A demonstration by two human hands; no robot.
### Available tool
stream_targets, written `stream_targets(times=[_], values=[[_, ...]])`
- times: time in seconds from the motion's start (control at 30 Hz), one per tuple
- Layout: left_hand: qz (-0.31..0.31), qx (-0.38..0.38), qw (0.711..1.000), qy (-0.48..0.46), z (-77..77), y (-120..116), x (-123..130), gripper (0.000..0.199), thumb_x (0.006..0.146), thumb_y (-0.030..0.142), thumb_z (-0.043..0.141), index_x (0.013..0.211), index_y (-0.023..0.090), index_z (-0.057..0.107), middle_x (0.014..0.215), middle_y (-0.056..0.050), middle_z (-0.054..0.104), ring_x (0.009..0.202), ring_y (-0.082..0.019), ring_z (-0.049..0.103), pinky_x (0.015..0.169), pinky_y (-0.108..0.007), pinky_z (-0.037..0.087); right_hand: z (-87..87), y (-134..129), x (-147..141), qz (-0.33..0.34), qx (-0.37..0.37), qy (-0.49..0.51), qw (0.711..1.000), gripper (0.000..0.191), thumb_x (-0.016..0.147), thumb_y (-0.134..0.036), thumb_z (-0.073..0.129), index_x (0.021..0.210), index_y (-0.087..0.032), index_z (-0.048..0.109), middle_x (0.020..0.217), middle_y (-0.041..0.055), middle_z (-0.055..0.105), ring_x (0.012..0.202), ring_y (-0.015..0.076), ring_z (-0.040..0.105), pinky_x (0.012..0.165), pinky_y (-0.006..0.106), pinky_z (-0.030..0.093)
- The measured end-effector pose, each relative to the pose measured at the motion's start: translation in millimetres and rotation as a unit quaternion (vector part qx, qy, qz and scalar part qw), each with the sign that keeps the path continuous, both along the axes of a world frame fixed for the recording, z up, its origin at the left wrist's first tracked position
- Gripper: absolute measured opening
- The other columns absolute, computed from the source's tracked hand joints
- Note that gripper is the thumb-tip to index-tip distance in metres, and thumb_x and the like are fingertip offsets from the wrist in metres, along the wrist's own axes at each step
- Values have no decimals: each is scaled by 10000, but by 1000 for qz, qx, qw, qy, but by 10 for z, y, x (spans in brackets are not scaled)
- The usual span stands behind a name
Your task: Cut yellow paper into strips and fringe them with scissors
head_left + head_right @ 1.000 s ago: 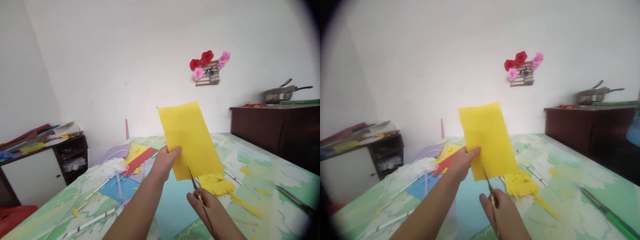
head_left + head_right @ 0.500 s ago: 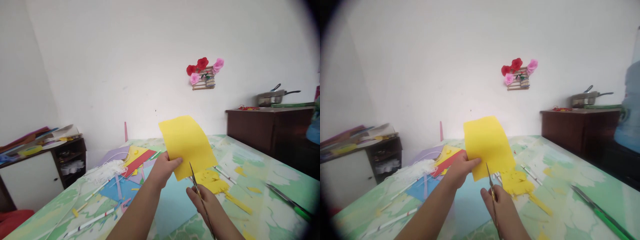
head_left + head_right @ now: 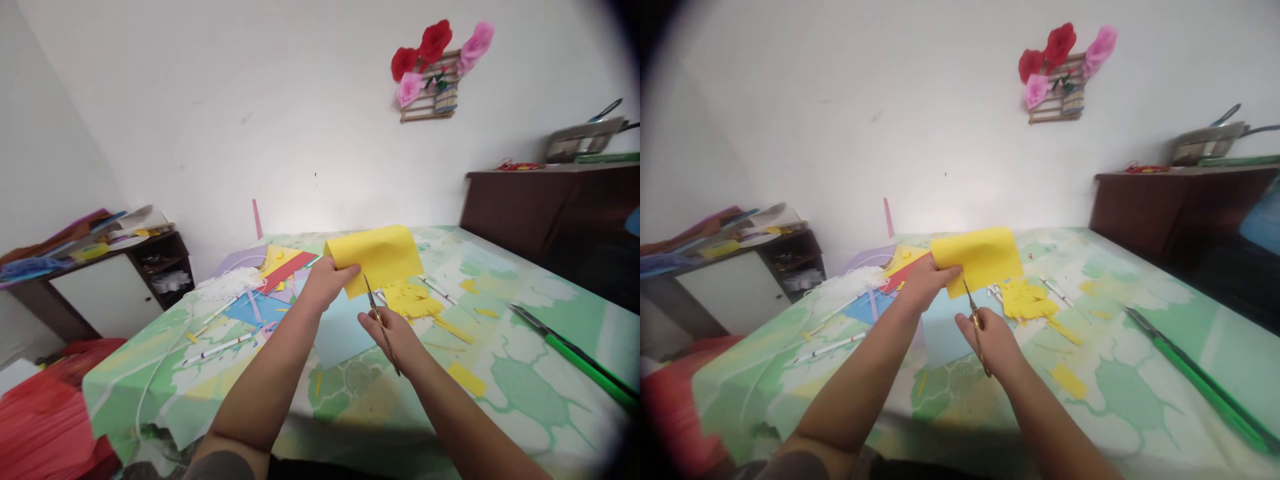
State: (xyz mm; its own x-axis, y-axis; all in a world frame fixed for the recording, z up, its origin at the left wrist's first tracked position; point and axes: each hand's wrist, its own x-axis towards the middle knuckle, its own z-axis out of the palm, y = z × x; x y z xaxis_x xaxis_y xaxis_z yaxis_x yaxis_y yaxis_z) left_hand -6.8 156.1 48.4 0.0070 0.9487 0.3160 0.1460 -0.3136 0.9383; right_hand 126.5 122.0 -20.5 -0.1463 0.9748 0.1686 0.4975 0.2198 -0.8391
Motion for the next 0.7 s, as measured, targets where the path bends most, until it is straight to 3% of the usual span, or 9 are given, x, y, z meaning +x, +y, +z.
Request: stream_targets(times=[0.13, 0.23, 0.33, 0.43, 0.6, 0.7], values=[[-27, -46, 996, -74, -90, -24, -1, 191, 617, 203, 647, 793, 132, 653, 830, -90, 667, 717, -200, 604, 635, -310, 471, -27, 3, 6, -1, -8, 13, 1000, 354, 713, -528, 454, 597, -194, 437, 557, -9, 476, 559, 125, 430, 536, 260, 306], [-38, -81, 974, -209, -191, -81, 45, 228, 616, 197, 661, 832, 129, 635, 838, -80, 661, 708, -172, 607, 620, -286, 482, -81, -74, 88, -5, -23, 38, 999, 348, 698, -513, 485, 578, -189, 443, 531, -16, 473, 539, 117, 435, 526, 256, 318], [79, -58, 920, -379, -344, -198, 174, 217, 633, 183, 650, 846, 165, 612, 846, -34, 647, 683, -122, 594, 592, -239, 476, -132, -210, 192, -22, -42, 83, 995, 369, 697, -540, 474, 608, -182, 468, 546, -14, 499, 535, 117, 465, 517, 253, 354], [103, -87, 893, -430, -564, -449, 402, 214, 670, 198, 622, 882, 197, 591, 877, -23, 629, 685, -118, 579, 581, -242, 461, -144, -361, 258, -41, -42, 147, 987, 371, 713, -542, 455, 727, -175, 503, 663, 13, 570, 621, 134, 527, 581, 265, 412], [12, -226, 917, -327, -1027, -1027, 759, 228, 594, 260, 704, 748, 133, 595, 694, -12, 582, 588, -81, 488, 507, -189, 352, -210, -543, 372, -49, -37, 328, 942, 363, 637, -356, 602, 930, -159, 521, 813, 49, 639, 717, 175, 581, 689, 315, 454], [-71, -314, 867, -380, -1252, -1283, 758, 237, 639, 321, 665, 738, 138, 551, 670, -3, 547, 577, -86, 474, 526, -207, 358, -347, -630, 569, -71, -90, 302, 946, 346, 614, -315, 616, 907, -145, 543, 765, 50, 648, 666, 189, 590, 632, 325, 468]])
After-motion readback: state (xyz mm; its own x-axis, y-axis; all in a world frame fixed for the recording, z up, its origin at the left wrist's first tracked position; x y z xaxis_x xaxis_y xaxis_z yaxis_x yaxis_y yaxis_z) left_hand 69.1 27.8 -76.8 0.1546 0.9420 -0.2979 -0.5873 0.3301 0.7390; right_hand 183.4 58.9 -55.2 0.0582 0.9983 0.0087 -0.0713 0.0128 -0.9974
